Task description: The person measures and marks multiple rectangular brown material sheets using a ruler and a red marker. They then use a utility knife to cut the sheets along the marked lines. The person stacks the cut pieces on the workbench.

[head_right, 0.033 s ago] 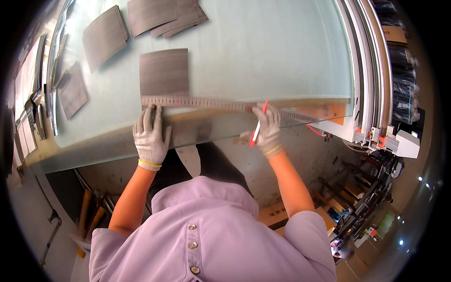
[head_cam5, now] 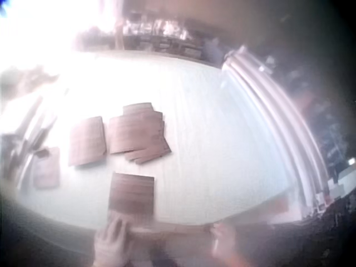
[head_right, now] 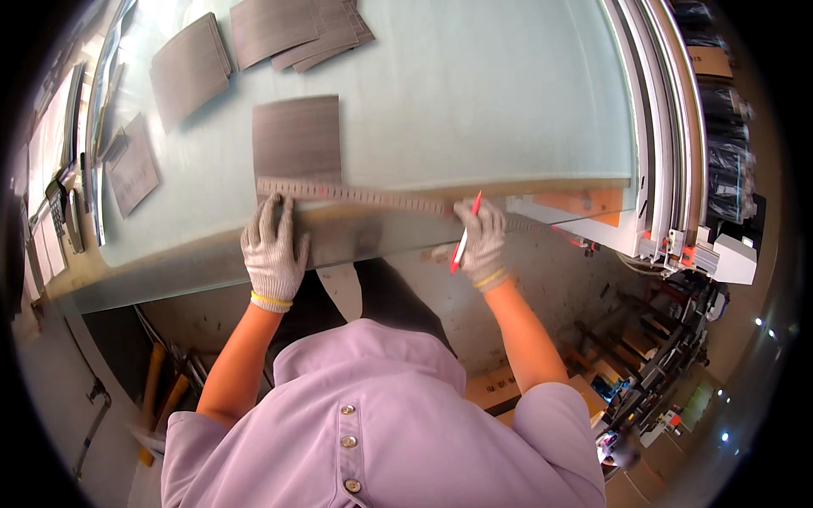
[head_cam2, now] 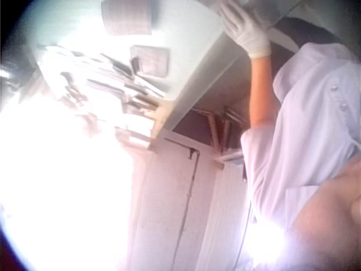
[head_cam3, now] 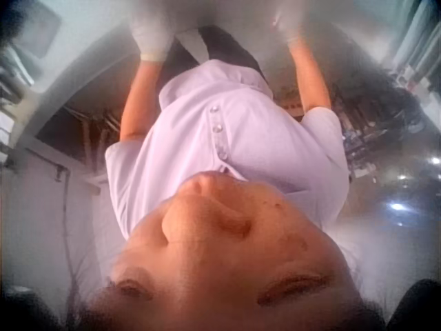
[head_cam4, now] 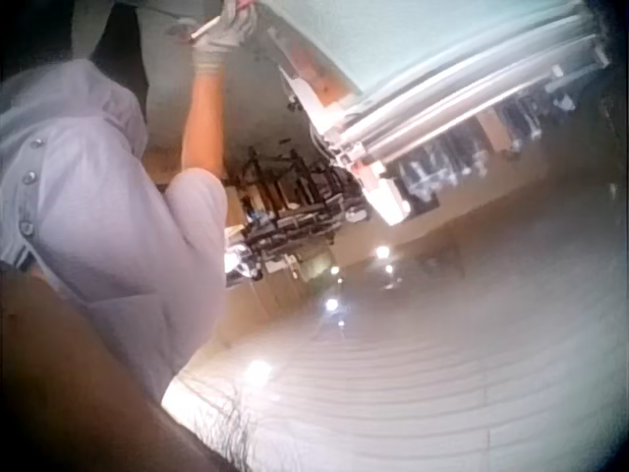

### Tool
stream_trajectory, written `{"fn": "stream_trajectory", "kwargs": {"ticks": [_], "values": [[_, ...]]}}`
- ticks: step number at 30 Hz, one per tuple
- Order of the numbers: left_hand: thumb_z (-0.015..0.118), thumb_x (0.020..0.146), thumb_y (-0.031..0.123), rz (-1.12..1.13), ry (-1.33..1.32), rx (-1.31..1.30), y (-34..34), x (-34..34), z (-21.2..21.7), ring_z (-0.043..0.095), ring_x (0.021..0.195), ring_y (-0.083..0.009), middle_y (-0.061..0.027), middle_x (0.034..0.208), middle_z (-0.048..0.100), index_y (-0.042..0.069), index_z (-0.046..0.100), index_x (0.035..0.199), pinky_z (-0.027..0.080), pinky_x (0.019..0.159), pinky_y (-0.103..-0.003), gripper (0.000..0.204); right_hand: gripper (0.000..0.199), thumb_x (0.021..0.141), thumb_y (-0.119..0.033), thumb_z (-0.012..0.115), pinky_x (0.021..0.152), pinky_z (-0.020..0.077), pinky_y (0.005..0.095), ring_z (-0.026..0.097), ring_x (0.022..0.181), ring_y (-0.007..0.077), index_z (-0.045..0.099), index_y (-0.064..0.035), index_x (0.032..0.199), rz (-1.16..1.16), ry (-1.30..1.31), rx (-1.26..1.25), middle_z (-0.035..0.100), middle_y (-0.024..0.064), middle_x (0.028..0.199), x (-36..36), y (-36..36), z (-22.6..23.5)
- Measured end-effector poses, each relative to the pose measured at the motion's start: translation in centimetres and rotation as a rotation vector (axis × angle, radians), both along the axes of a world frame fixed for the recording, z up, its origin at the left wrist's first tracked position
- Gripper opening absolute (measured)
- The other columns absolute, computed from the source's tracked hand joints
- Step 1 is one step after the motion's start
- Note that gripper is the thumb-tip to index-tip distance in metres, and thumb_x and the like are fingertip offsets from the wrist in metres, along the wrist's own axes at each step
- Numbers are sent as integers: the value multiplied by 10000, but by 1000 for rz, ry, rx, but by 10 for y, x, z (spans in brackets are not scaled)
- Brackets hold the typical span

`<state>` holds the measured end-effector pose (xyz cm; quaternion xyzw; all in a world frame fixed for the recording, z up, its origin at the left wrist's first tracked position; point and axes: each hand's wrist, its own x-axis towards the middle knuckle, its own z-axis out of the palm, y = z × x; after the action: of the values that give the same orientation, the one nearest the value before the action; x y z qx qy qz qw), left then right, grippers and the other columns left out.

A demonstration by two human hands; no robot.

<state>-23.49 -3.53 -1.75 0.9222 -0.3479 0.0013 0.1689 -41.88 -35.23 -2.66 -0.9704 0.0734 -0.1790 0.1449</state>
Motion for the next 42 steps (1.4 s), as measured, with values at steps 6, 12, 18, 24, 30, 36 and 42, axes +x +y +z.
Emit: {"fn": "stream_trajectory", "kwargs": {"ticks": [6,12,18,24,30,36,42], "values": [[820,725,156,-163,-7,-107,40,-41,0,577,1222,-367,-147,1337,607,55,650,1199,447,1038,-515,514,349,831,-88,660,821,516,463,628,928,359,686,-105,1178,-118,145,124,605,131,1027,-43,9,0],[732,757,99,-303,-200,-163,50,0,40,594,822,-236,-34,915,571,134,765,1123,488,772,-419,369,266,962,34,586,876,537,309,640,981,209,660,-9,1214,-490,-81,631,617,95,1055,2,-12,20],[801,726,57,-130,-664,-376,-15,104,93,570,796,-224,-32,891,564,106,802,1119,461,744,-388,396,390,925,46,657,942,526,337,633,1030,201,617,0,1310,-635,-360,695,637,103,1126,42,-36,13],[842,781,340,-90,-390,-143,-42,171,29,584,1155,-278,-68,1220,601,156,573,1426,465,1018,-464,723,484,877,55,712,937,539,341,642,1039,198,600,-12,1343,-608,-174,439,635,104,1204,52,-27,20],[844,774,392,251,-386,152,16,231,9,535,1333,-319,-90,1501,546,159,534,1483,433,1119,-463,809,530,826,74,743,900,557,334,635,1017,187,617,-40,1328,-571,-193,762,613,78,1218,35,-23,11],[748,892,293,90,-221,201,56,261,23,652,1136,-303,-52,1275,697,182,693,1279,482,1018,-439,407,489,798,77,757,851,550,329,638,951,189,666,-38,1264,-479,-65,562,655,81,1094,51,-15,17],[765,877,116,-16,-652,-221,41,145,38,679,956,-226,-62,1152,741,89,738,1190,525,785,-367,315,481,779,50,787,803,565,352,663,881,224,682,-46,1238,-369,-33,561,656,104,1039,63,-9,38]]}}
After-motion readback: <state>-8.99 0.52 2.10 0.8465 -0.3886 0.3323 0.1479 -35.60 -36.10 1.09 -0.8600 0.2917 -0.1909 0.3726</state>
